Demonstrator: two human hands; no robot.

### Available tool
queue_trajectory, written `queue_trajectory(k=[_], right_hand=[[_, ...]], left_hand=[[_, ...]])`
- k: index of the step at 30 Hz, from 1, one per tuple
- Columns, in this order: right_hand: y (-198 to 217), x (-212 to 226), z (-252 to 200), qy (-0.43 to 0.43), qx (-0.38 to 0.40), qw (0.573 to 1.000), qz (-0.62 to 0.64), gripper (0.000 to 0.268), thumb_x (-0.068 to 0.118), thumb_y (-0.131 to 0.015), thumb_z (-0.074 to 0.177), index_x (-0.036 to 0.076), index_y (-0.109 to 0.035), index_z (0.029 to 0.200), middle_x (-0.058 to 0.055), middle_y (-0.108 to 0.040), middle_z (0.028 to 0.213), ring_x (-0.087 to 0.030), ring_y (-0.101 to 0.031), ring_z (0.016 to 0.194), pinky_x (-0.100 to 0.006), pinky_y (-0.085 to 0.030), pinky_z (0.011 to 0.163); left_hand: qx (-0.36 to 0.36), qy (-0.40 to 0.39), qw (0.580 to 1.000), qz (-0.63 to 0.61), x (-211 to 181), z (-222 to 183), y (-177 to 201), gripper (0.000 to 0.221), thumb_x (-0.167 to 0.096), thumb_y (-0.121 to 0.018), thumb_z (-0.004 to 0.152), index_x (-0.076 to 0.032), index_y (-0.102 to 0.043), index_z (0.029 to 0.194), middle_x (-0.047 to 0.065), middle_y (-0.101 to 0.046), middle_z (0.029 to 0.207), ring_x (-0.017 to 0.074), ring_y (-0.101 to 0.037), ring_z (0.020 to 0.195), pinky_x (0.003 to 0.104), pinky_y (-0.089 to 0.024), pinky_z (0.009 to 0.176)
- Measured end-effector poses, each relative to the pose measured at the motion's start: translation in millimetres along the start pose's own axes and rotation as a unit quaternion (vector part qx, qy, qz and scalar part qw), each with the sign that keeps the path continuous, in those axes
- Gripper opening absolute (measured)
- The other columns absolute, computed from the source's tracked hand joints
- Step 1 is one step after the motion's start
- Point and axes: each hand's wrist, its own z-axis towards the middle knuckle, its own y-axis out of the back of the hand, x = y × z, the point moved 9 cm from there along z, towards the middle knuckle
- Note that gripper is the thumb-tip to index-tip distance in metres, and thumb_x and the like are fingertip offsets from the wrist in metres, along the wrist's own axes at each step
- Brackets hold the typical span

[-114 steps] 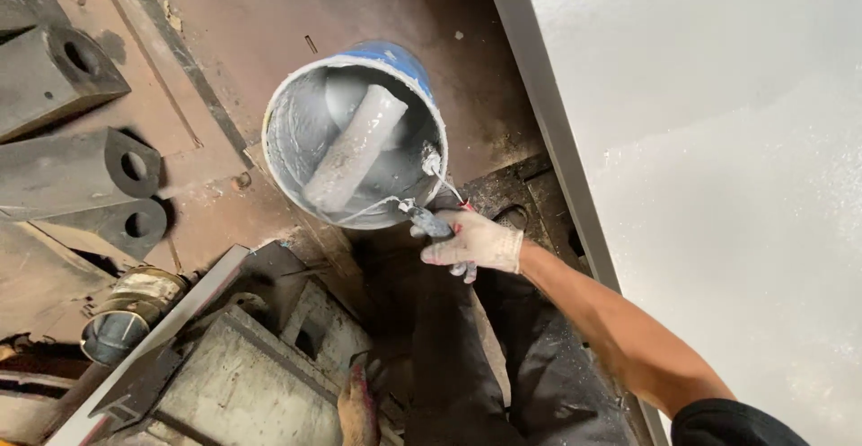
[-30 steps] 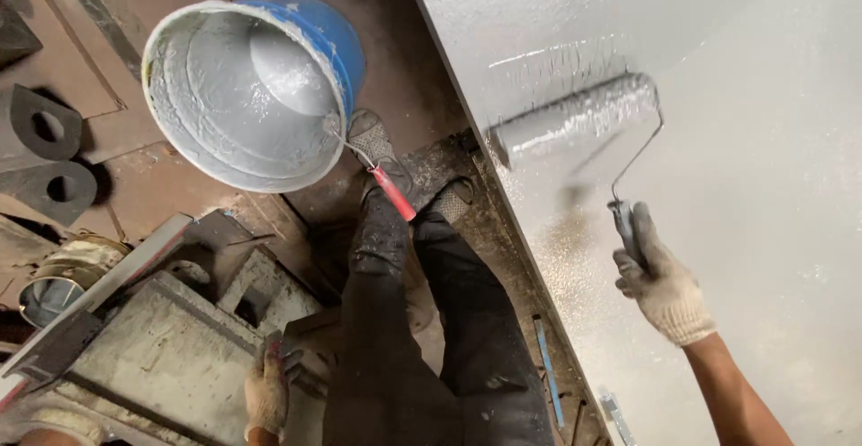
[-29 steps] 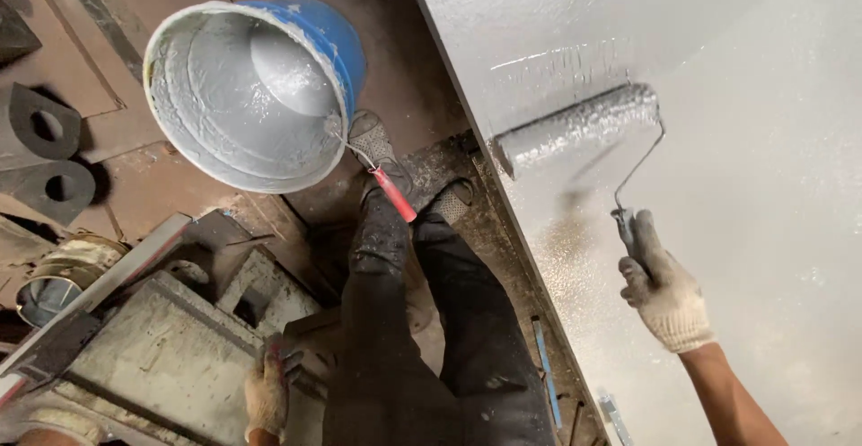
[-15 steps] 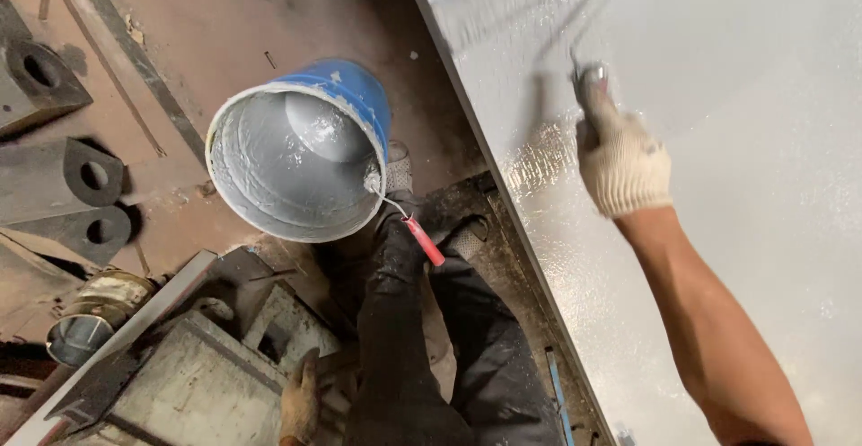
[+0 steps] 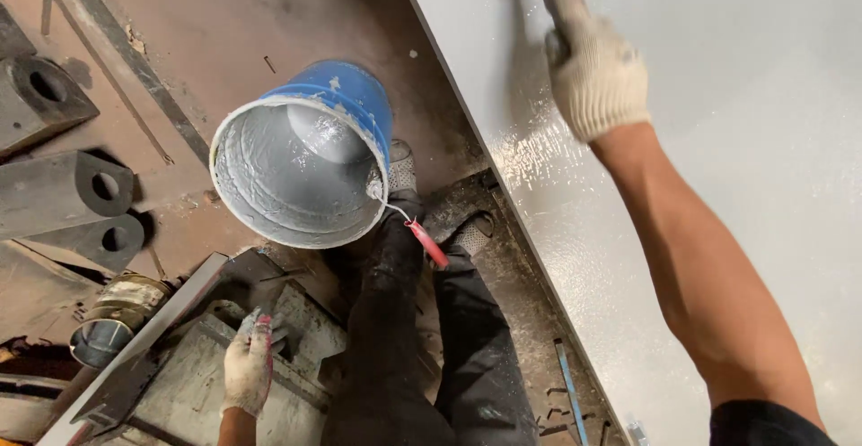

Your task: Painting a large metal panel using a paint roller.

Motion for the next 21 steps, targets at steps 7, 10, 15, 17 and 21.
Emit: queue_trajectory(k=[7, 10, 15, 17, 21], right_hand=[[-53.7, -92.9, -205.4, -0.228, 0.219, 0.949, -0.009, 0.051, 0.021, -0.046, 0.108, 0.029, -0.036, 0.158, -0.016, -0.067, 0.071, -0.026, -0.061, 0.047, -0.04, -0.05, 0.036], [-89.2, -141.7, -313.3, -0.286, 0.25, 0.925, -0.01, 0.024, 0.035, -0.049, 0.111, 0.02, -0.058, 0.127, -0.01, -0.067, 0.076, -0.02, -0.062, 0.047, -0.036, -0.05, 0.04], [-108.6, -183.4, -459.7, -0.291, 0.271, 0.916, -0.062, 0.041, 0.036, -0.046, 0.103, 0.03, -0.051, 0.143, -0.013, -0.068, 0.089, -0.024, -0.067, 0.059, -0.04, -0.059, 0.051], [-93.0, -166.4, -435.4, -0.269, 0.259, 0.924, -0.079, 0.044, 0.036, -0.047, 0.102, 0.031, -0.049, 0.146, -0.014, -0.068, 0.09, -0.025, -0.067, 0.061, -0.041, -0.06, 0.052], [-93.5, -137.6, -372.0, -0.355, 0.29, 0.887, -0.048, 0.036, 0.037, -0.051, 0.105, 0.026, -0.051, 0.139, -0.014, -0.069, 0.091, -0.028, -0.07, 0.064, -0.044, -0.062, 0.054]], left_hand=[[0.001, 0.099, 0.986, 0.134, 41.1, -29.5, -33.1, 0.054, -0.037, -0.058, 0.111, 0.007, -0.068, 0.14, 0.028, -0.067, 0.104, 0.0277, -0.05, 0.086, 0.041, -0.044, 0.074], [-0.009, 0.187, 0.934, 0.304, 56.6, -51.2, -39.1, 0.057, -0.045, -0.051, 0.106, -0.003, -0.065, 0.143, 0.024, -0.075, 0.112, 0.0326, -0.067, 0.094, 0.04, -0.053, 0.084], [0.027, 0.124, 0.982, 0.141, 51.6, -69.4, -60.5, 0.061, -0.044, -0.051, 0.1, -0.005, -0.049, 0.146, 0.012, -0.069, 0.132, 0.0268, -0.067, 0.117, 0.038, -0.052, 0.098], [0.034, 0.112, 0.974, 0.193, 65.3, -60.7, -56.7, 0.059, -0.044, -0.049, 0.103, -0.002, -0.056, 0.143, 0.013, -0.073, 0.132, 0.0289, -0.069, 0.116, 0.039, -0.053, 0.1], [0.038, 0.1, 0.988, 0.111, 81.7, -41.7, -45.1, 0.06, -0.041, -0.048, 0.102, -0.001, -0.053, 0.146, 0.02, -0.071, 0.134, 0.0286, -0.068, 0.12, 0.039, -0.052, 0.102]])
